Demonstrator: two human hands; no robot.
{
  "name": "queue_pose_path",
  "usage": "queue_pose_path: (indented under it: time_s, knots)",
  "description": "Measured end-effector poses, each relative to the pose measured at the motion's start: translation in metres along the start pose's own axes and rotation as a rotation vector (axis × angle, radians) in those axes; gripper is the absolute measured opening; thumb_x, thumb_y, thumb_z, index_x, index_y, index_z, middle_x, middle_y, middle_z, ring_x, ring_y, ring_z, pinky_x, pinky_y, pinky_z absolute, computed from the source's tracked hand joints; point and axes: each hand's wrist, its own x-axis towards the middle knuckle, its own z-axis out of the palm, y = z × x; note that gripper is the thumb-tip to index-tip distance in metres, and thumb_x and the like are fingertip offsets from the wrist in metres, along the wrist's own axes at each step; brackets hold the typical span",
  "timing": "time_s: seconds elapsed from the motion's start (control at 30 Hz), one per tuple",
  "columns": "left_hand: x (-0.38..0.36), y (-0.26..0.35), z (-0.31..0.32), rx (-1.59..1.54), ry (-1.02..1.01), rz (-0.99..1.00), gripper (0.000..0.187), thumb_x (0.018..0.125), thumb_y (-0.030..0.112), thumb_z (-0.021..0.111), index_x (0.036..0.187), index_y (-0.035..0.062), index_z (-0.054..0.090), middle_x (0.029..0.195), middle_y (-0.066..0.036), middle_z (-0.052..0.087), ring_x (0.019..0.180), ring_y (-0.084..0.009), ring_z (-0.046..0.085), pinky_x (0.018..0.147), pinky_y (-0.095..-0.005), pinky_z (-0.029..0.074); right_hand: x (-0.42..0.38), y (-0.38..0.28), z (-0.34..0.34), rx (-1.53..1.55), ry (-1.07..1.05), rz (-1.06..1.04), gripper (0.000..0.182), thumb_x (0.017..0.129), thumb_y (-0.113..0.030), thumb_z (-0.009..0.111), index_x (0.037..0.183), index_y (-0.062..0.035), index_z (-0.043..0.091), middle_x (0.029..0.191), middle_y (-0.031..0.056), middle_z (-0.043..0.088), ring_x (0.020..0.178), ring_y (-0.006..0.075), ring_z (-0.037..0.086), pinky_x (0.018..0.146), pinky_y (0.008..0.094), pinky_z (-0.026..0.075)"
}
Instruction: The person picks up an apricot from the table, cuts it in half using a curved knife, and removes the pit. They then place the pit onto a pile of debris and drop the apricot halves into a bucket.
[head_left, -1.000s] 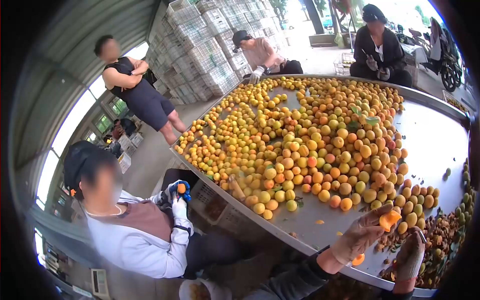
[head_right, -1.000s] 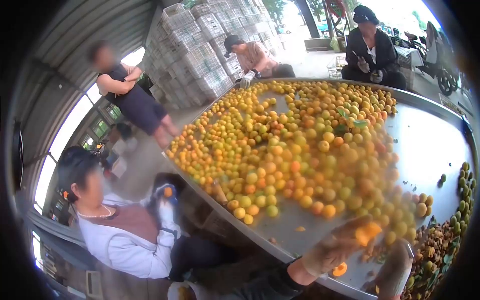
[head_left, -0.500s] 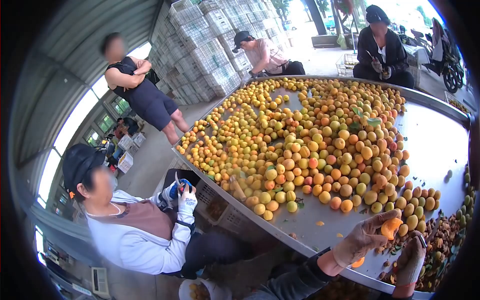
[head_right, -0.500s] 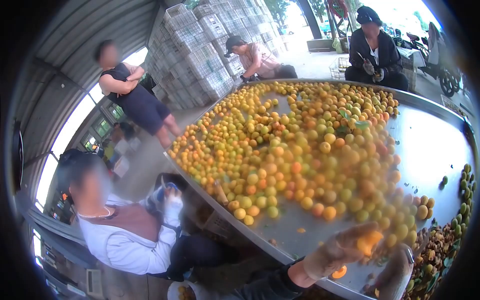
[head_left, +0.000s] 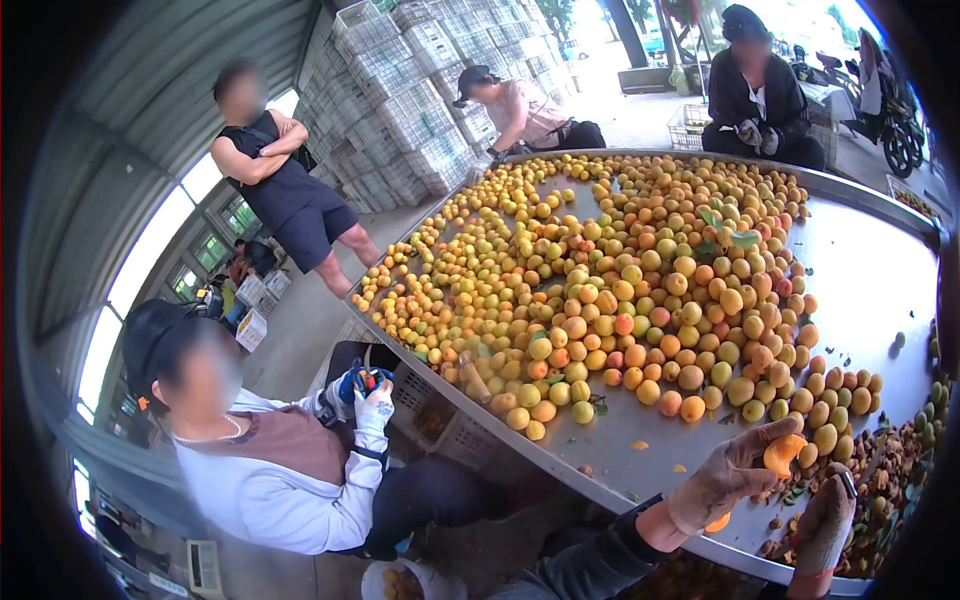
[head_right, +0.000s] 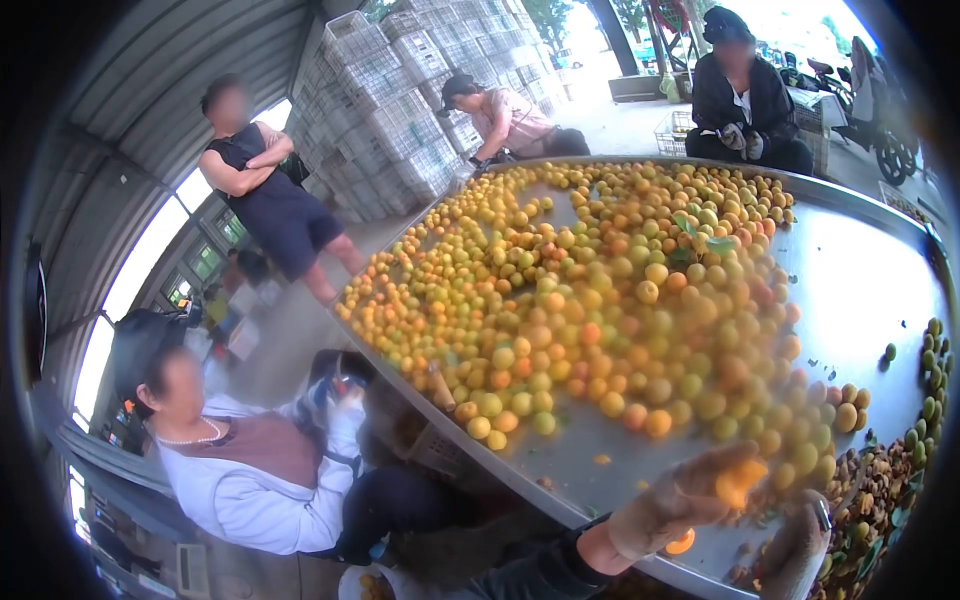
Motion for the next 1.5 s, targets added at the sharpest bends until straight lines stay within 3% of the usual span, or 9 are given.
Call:
queue_pose_path:
  time_s: [0.47,0.57,1.1,1.13,1.23,1.27,1.33,1.4,1.5]
  knots:
    - [-0.002,-0.004,-0.008,0.106,-0.08,0.223,0.055,0.094,0.005,0.055,0.144,0.001,0.032,0.14,-0.007,0.043,0.128,-0.0143,0.043,0.108,-0.0264,0.035,0.008,0.016,-0.01,-0.217,-0.029,-0.161,0.025,0.093,-0.023,0.054,0.111,-0.0061,0.057,0.057,-0.0097,0.033,0.038,0.0008,0.027,0.033,0.0189,0.016]
    - [-0.002,0.008,-0.006,-0.133,0.013,-0.037,0.057,0.093,0.005,0.056,0.144,-0.0001,0.031,0.14,-0.008,0.044,0.131,-0.0151,0.04,0.11,-0.027,0.032,0.019,0.031,-0.025,-0.413,-0.092,-0.276,0.019,0.092,-0.022,0.054,0.106,-0.01,0.058,0.056,-0.0097,0.031,0.038,0.0013,0.027,0.033,0.0191,0.018]
    - [-0.004,0.011,-0.008,-0.067,0.077,-0.001,0.06,0.09,0.005,0.057,0.144,-0.0009,0.031,0.141,-0.011,0.043,0.121,-0.0209,0.049,0.102,-0.0339,0.039,0.036,0.064,-0.015,-0.454,-0.068,-0.409,0.017,0.089,-0.016,0.059,0.104,-0.007,0.061,0.055,-0.0093,0.037,0.038,0.0014,0.028,0.033,0.0191,0.017]
    - [-0.003,0.01,-0.009,-0.077,0.07,-0.006,0.06,0.09,0.005,0.057,0.144,-0.0009,0.031,0.141,-0.011,0.043,0.121,-0.0209,0.049,0.102,-0.0339,0.039,0.019,0.039,0.006,-0.35,-0.029,-0.201,0.016,0.066,0.006,0.052,0.08,0.001,0.057,0.097,0.0171,0.06,0.085,0.0337,0.058,0.07,0.0376,0.048]
    - [-0.002,0.003,-0.012,-0.276,0.084,-0.012,0.062,0.089,0.004,0.057,0.145,0.003,0.031,0.14,-0.012,0.044,0.12,-0.0214,0.051,0.097,-0.0318,0.044,0.008,0.03,0.021,-0.363,-0.008,-0.141,0.014,0.066,0.002,0.053,0.078,0.0006,0.06,0.1,0.0185,0.061,0.087,0.0343,0.058,0.071,0.0394,0.048]
    - [-0.002,0.004,-0.013,-0.28,0.086,-0.016,0.062,0.089,0.004,0.057,0.145,0.003,0.031,0.14,-0.012,0.044,0.12,-0.0214,0.051,0.097,-0.0318,0.044,0.006,0.028,0.027,-0.366,-0.004,-0.137,0.014,0.066,0.002,0.053,0.078,0.0006,0.06,0.1,0.0185,0.061,0.087,0.0343,0.058,0.071,0.0394,0.048]
    - [-0.002,0.008,-0.014,-0.279,0.045,-0.002,0.056,0.093,0.007,0.058,0.143,0.0032,0.034,0.137,-0.012,0.047,0.118,-0.0163,0.052,0.098,-0.027,0.043,0.004,0.024,0.03,-0.326,-0.073,-0.063,0.023,0.088,-0.016,0.054,0.109,-0.0067,0.057,0.051,-0.0073,0.038,0.033,0.0031,0.03,0.031,0.0184,0.022]
    - [-0.003,0.007,-0.014,-0.223,0.082,-0.028,0.059,0.091,0.005,0.057,0.144,0.0028,0.032,0.139,-0.012,0.045,0.119,-0.0196,0.052,0.097,-0.0291,0.045,0.013,0.038,0.008,-0.555,-0.178,-0.287,0.021,0.088,-0.016,0.055,0.107,-0.0062,0.057,0.051,-0.0063,0.04,0.033,0.0038,0.032,0.031,0.0187,0.023]
    - [-0.005,0.01,-0.013,-0.162,0.098,0.0,0.059,0.091,0.005,0.057,0.144,0.0028,0.032,0.138,-0.011,0.045,0.12,-0.0195,0.051,0.097,-0.0287,0.045,-0.009,0.003,0.049,-0.307,-0.076,0.07,0.018,0.088,-0.015,0.055,0.103,-0.0057,0.058,0.051,-0.0054,0.044,0.033,0.0048,0.035,0.031,0.0194,0.025]
